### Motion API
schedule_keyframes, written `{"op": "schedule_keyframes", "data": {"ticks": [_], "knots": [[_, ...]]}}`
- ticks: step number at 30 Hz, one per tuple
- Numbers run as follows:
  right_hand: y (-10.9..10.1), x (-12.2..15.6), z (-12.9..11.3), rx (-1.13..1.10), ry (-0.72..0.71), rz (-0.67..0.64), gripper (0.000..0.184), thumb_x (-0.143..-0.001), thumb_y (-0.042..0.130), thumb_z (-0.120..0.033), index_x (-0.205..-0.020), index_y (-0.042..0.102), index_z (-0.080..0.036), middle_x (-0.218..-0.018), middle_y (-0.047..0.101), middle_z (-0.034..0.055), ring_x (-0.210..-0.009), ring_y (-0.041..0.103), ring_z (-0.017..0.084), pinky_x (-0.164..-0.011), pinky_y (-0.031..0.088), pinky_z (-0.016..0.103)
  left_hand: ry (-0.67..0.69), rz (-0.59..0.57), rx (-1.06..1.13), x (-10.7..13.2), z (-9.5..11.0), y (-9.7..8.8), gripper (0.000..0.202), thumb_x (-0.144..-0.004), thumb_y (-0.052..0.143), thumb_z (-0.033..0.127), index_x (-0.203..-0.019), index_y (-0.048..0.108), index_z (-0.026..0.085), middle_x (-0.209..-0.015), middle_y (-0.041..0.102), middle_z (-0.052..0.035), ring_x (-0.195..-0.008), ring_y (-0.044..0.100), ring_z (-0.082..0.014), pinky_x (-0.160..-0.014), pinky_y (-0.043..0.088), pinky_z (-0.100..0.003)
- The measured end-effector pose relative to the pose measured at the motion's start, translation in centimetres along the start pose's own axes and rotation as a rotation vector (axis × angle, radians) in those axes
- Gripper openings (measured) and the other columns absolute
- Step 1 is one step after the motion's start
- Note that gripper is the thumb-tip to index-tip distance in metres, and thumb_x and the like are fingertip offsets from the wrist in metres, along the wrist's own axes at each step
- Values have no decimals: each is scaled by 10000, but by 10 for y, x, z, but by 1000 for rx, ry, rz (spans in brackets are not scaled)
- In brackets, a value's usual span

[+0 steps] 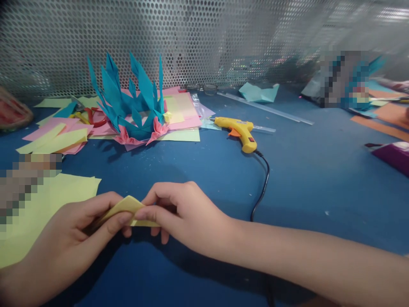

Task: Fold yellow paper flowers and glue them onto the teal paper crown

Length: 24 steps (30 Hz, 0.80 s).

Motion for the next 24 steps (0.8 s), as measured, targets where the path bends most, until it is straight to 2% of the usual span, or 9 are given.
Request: {"op": "schedule_keyframes", "data": {"ticks": [3, 5, 7, 10, 12, 16, 18, 20, 24], "knots": [[-6, -2, 2, -36, 39, 73, 181, -888, 636, -312, -766, 619, -180, -538, 567, -56, -397, 491, 56, -406, 404, 147, -36, 36, 55, 1, -1, -1, 332, -943, 501, 299, -623, 566, 239, -507, 543, 95, -430, 471, -73, -469, 359, -188], [-11, -2, 0, 2, 32, 130, 190, -882, 644, -319, -753, 627, -180, -443, 490, -84, -346, 391, 45, -362, 310, 140, -77, 23, 81, 1, -5, -1, 383, -969, 480, 338, -611, 570, 236, -496, 540, 91, -421, 462, -73, -467, 356, -191], [-14, -2, 0, 34, 25, 154, 216, -876, 661, -353, -749, 639, -180, -405, 442, -96, -342, 369, 48, -360, 263, 146, -110, -25, 105, 1, -10, 1, 390, -990, 451, 363, -652, 600, 236, -523, 581, 83, -434, 492, -79, -471, 372, -189], [-15, -1, -2, 106, -10, 156, 308, -865, 682, -425, -699, 639, -169, -436, 437, -83, -382, 397, 52, -382, 260, 157, -128, -111, 93, 1, -15, 4, 396, -1006, 423, 370, -691, 615, 226, -541, 612, 74, -434, 505, -80, -470, 381, -186], [-14, 1, -6, 182, -80, 157, 332, -873, 678, -433, -690, 653, -158, -452, 428, -76, -401, 366, 51, -388, 255, 164, -82, -133, 50, 0, -13, 4, 399, -1009, 419, 351, -687, 614, 218, -537, 595, 77, -445, 502, -72, -481, 376, -178], [-11, 9, -25, 363, -353, 174, 259, -940, 611, -327, -791, 717, -145, -513, 552, -38, -450, 424, 63, -451, 339, 171, 154, -219, -2, 1, 5, 11, 359, -997, 416, 258, -678, 574, 216, -567, 572, 94, -513, 535, -53, -544, 384, -142], [-10, 15, -34, 468, -481, 229, 274, -962, 581, -267, -754, 708, -141, -566, 617, -13, -498, 480, 67, -528, 391, 171, 196, -234, 11, 1, 9, 11, 374, -995, 414, 244, -646, 544, 213, -565, 577, 98, -524, 545, -47, -559, 389, -129], [-13, 18, -36, 519, -508, 292, 309, -975, 566, -254, -715, 689, -140, -571, 623, -9, -512, 493, 67, -550, 401, 169, 165, -222, 20, -1, 9, 9, 394, -988, 427, 252, -617, 551, 211, -541, 593, 97, -499, 541, -46, -535, 384, -127], [-19, 14, -32, 512, -447, 341, 378, -987, 567, -306, -654, 656, -148, -549, 572, -20, -508, 486, 68, -515, 392, 165, 45, -212, 39, -5, 2, 7, 399, -958, 475, 273, -599, 640, 215, -506, 648, 79, -434, 525, -52, -471, 381, -127]]}}
Point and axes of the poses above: each hand's wrist, its own x-axis away from the middle knuckle, its own y-axis out of the palm, z = x × y, the point moved 7 cm from there along -x, towards the middle knuckle
